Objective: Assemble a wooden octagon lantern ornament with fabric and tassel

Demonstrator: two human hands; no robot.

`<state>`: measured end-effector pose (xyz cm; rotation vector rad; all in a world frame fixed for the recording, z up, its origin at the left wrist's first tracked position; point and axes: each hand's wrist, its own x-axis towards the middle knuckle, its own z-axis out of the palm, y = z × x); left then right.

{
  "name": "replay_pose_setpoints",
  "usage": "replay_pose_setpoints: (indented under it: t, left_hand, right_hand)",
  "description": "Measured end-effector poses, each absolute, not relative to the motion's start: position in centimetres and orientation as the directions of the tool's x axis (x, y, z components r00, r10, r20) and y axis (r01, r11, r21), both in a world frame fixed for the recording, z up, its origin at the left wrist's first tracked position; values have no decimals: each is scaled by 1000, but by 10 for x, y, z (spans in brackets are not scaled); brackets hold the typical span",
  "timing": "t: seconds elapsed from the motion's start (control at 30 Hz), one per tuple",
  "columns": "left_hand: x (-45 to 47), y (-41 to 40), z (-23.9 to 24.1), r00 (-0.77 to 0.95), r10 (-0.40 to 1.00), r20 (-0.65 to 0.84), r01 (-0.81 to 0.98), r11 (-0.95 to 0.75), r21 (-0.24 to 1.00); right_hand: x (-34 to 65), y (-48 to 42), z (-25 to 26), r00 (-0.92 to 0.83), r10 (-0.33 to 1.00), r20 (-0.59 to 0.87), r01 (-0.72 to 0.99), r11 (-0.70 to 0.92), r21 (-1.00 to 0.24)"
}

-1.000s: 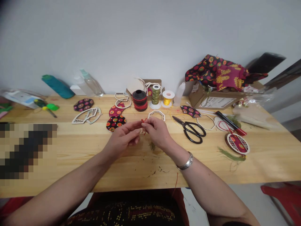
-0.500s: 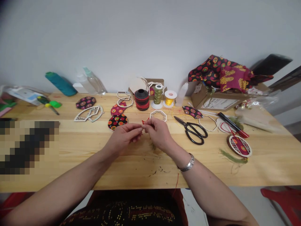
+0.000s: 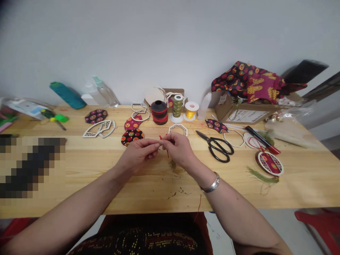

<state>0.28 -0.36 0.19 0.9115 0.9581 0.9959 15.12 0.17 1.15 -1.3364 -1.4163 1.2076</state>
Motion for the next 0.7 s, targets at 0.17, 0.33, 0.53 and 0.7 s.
replay_pose_setpoints:
  t: [0.17,0.33,0.53,0.7]
  left_hand:
    - [3,-3,3,230,944,-237,-218,288,933]
    - [3,-4,5,226,947,-229,-184,273,944]
    - [3,-5,6,218,954,-208,-190,250,949]
    - [2,-3,4,183,960,-213,-218,251,943]
  right_hand:
    - [152,3,11,-108,993,-47,198,-25,-980]
    - [152,2,11,-111,992,-53,192,-31,-981]
    - [151,2,11,-113,992,-60,188,-38,-981]
    - [155,4,14,-168,984,-51,215,-14,-976]
